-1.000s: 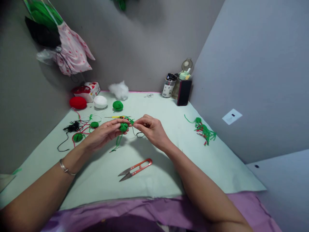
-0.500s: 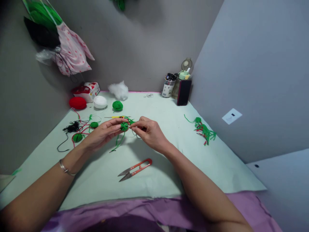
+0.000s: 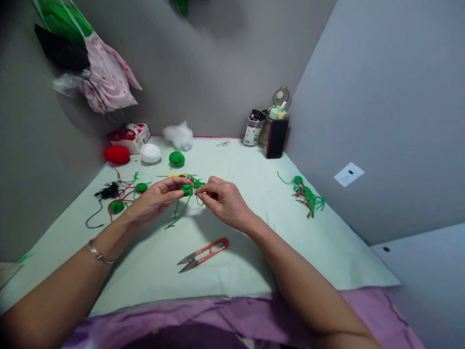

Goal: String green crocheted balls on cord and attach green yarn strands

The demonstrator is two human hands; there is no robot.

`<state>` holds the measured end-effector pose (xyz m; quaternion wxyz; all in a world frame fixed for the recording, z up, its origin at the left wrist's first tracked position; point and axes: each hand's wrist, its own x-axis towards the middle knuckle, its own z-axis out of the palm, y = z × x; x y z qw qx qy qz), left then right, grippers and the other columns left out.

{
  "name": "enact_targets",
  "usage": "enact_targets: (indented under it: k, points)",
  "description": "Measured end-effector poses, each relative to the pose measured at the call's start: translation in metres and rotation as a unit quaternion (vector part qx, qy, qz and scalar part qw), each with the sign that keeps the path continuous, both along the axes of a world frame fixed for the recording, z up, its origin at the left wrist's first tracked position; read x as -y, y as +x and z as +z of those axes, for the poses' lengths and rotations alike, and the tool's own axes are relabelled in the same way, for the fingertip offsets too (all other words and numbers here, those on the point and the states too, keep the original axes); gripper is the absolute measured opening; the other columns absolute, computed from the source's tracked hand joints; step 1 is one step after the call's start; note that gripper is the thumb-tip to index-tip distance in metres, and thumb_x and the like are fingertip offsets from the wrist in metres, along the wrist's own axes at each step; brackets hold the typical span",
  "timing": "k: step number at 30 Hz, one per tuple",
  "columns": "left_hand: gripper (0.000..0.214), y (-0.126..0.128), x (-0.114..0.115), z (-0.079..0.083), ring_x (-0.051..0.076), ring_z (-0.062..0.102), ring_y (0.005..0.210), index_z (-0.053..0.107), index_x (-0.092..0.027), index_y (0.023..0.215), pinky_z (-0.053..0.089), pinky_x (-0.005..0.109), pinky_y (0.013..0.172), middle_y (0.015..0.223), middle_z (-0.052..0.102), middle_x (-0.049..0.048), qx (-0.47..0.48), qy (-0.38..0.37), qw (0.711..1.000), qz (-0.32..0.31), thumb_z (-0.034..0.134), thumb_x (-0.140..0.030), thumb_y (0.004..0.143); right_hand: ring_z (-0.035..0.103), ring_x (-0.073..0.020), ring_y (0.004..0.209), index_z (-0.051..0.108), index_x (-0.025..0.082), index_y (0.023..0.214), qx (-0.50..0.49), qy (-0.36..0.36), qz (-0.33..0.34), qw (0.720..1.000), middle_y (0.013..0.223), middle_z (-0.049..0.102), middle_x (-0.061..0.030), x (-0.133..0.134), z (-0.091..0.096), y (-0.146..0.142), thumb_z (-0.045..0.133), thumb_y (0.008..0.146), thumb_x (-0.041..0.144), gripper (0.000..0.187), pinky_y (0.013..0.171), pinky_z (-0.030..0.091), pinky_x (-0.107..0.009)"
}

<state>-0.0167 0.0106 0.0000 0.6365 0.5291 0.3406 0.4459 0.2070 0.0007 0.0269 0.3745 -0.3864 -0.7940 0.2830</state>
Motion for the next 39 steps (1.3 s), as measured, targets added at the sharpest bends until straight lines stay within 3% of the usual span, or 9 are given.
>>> enact_targets:
  k: [28, 39]
  points:
    - [0.027, 0.001, -0.002, -0.006, 0.02, 0.063, 0.103, 0.074, -0.024, 0.104, 0.045, 0.036, 0.097, 0.109, 0.07, 0.0041, -0.037, 0.046, 0.998, 0.024, 0.08, -0.025, 0.077, 0.047, -0.0094, 0.061, 0.076, 0.018, 0.089, 0.038, 0.009, -0.007, 0.999, 0.074, 0.055, 0.0006, 0.001, -0.003, -0.001, 0.06, 0.092, 0.02, 0.016, 0.061, 0.038, -0.027]
    - [0.03, 0.012, 0.008, 0.004, 0.022, 0.062, 0.108, 0.071, -0.02, 0.096, 0.047, 0.037, 0.098, 0.107, 0.07, 0.0057, -0.022, 0.089, 0.993, 0.078, 0.085, -0.022, 0.07, 0.049, -0.0103, 0.063, 0.074, 0.019, 0.087, -0.002, -0.021, 0.006, 1.0, 0.076, 0.056, 0.0, -0.002, -0.001, -0.001, 0.062, 0.092, 0.021, 0.013, 0.061, 0.038, -0.027]
